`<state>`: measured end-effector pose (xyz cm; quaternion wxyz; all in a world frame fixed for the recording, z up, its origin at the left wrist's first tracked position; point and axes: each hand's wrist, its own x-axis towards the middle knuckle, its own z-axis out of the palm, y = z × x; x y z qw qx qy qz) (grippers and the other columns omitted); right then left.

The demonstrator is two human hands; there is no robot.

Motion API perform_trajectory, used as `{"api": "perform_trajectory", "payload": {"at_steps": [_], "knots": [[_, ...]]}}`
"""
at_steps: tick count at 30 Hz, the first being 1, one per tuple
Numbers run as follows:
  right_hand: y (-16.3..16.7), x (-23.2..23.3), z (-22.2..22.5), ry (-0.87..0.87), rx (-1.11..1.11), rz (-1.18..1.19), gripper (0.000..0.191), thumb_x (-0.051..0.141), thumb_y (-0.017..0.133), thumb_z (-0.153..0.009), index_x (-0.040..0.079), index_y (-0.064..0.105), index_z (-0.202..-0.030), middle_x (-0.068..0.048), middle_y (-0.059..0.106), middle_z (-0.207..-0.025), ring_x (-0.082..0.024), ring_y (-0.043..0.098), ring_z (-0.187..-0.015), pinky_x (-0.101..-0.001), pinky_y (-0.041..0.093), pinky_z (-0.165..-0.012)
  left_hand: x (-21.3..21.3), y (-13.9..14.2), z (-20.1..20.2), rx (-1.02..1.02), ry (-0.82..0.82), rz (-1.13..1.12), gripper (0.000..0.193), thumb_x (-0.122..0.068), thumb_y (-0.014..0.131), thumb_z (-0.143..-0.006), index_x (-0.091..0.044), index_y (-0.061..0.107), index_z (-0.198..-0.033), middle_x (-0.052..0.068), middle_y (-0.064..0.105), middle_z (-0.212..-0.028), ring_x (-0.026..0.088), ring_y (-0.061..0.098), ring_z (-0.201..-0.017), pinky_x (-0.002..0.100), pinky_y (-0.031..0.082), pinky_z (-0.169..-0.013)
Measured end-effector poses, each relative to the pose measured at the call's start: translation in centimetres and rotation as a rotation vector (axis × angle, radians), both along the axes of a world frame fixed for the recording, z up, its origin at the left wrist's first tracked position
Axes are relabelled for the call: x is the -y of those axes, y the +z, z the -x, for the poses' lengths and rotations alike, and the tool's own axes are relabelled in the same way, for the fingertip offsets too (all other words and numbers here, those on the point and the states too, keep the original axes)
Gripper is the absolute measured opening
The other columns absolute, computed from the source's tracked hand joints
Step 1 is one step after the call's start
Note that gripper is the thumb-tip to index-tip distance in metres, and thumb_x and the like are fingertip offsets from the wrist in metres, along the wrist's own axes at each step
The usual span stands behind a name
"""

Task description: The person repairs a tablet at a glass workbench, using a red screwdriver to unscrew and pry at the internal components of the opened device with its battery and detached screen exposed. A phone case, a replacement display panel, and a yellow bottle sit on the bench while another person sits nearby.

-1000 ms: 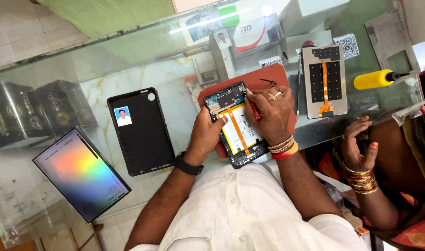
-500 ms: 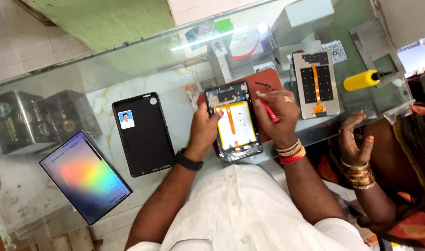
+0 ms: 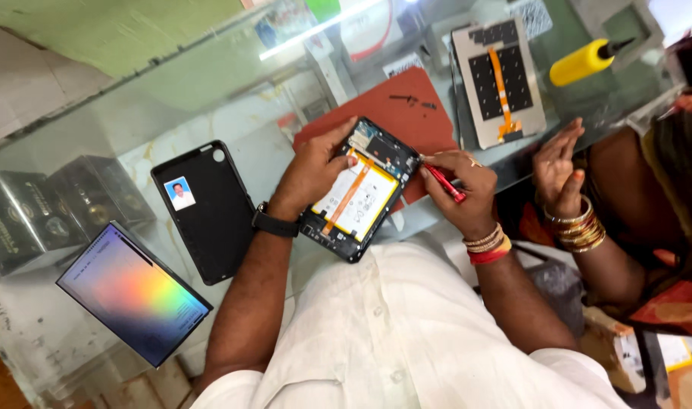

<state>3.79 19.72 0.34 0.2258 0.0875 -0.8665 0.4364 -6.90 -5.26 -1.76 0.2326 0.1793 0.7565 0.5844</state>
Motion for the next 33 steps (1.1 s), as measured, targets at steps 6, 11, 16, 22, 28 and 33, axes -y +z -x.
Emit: {"api": "perform_trajectory", "payload": {"at_steps": [6, 11, 16, 22, 28, 33], "knots": [[-0.4, 0.9, 0.2, -0.008, -0.149, -0.311, 0.021, -0.001, 0.083, -0.084, 0.001, 0.072, -0.101, -0.012, 0.073, -0.099, -0.031, 0.072, -0.09, -0.0405, 0.057, -0.084, -0.6, 1.3, -0.1, -0.015, 0.05, 0.198, 0.066, -0.001, 0.069, -0.089, -0.01, 0.048, -0.151, 0.02, 0.07, -0.131, 0.02, 0.072, -0.111, 0.031, 0.053, -0.095], [-0.1, 1.1, 0.5, 0.009, -0.177, -0.4, 0.024, 0.0, 0.084, -0.08, 0.002, 0.073, -0.101, -0.01, 0.073, -0.099, -0.029, 0.071, -0.089, -0.0408, 0.056, -0.082, -1.0, 1.2, -0.1, -0.029, 0.071, 0.112, 0.064, -0.001, 0.069, -0.09, -0.009, 0.049, -0.15, 0.021, 0.07, -0.133, 0.02, 0.073, -0.114, 0.031, 0.054, -0.096], [-0.6, 1.3, 0.6, -0.003, -0.163, -0.385, 0.024, 0.001, 0.085, -0.082, 0.001, 0.073, -0.103, -0.011, 0.073, -0.098, -0.027, 0.071, -0.086, -0.0403, 0.055, -0.078, -0.8, 0.8, -0.1, 0.007, 0.088, 0.182, 0.065, -0.002, 0.069, -0.09, -0.011, 0.048, -0.151, 0.021, 0.073, -0.125, 0.019, 0.076, -0.106, 0.031, 0.055, -0.092], [-0.8, 1.5, 0.6, -0.031, -0.177, -0.404, 0.023, 0.001, 0.085, -0.083, 0.001, 0.074, -0.103, -0.011, 0.073, -0.098, -0.028, 0.071, -0.085, -0.0393, 0.056, -0.077, -0.8, 1.2, 0.1, 0.003, 0.086, 0.195, 0.066, -0.002, 0.069, -0.09, -0.011, 0.048, -0.151, 0.022, 0.073, -0.122, 0.02, 0.077, -0.103, 0.031, 0.055, -0.09], [-0.9, 1.8, 0.6, -0.039, -0.191, -0.4, 0.022, 0.0, 0.085, -0.083, 0.001, 0.072, -0.101, -0.011, 0.073, -0.097, -0.028, 0.071, -0.085, -0.0395, 0.056, -0.077, -0.6, 1.0, 0.3, -0.005, 0.088, 0.175, 0.064, -0.002, 0.069, -0.09, -0.01, 0.049, -0.15, 0.021, 0.073, -0.124, 0.02, 0.076, -0.106, 0.031, 0.056, -0.091], [-1.0, 1.7, 0.7, -0.06, -0.171, -0.397, 0.021, 0.0, 0.085, -0.081, 0.002, 0.072, -0.097, -0.01, 0.07, -0.095, -0.027, 0.069, -0.082, -0.0406, 0.053, -0.072, -0.6, 1.1, 0.6, -0.036, 0.086, 0.17, 0.063, 0.0, 0.069, -0.09, -0.009, 0.049, -0.15, 0.023, 0.07, -0.128, 0.022, 0.074, -0.111, 0.032, 0.054, -0.094]]}}
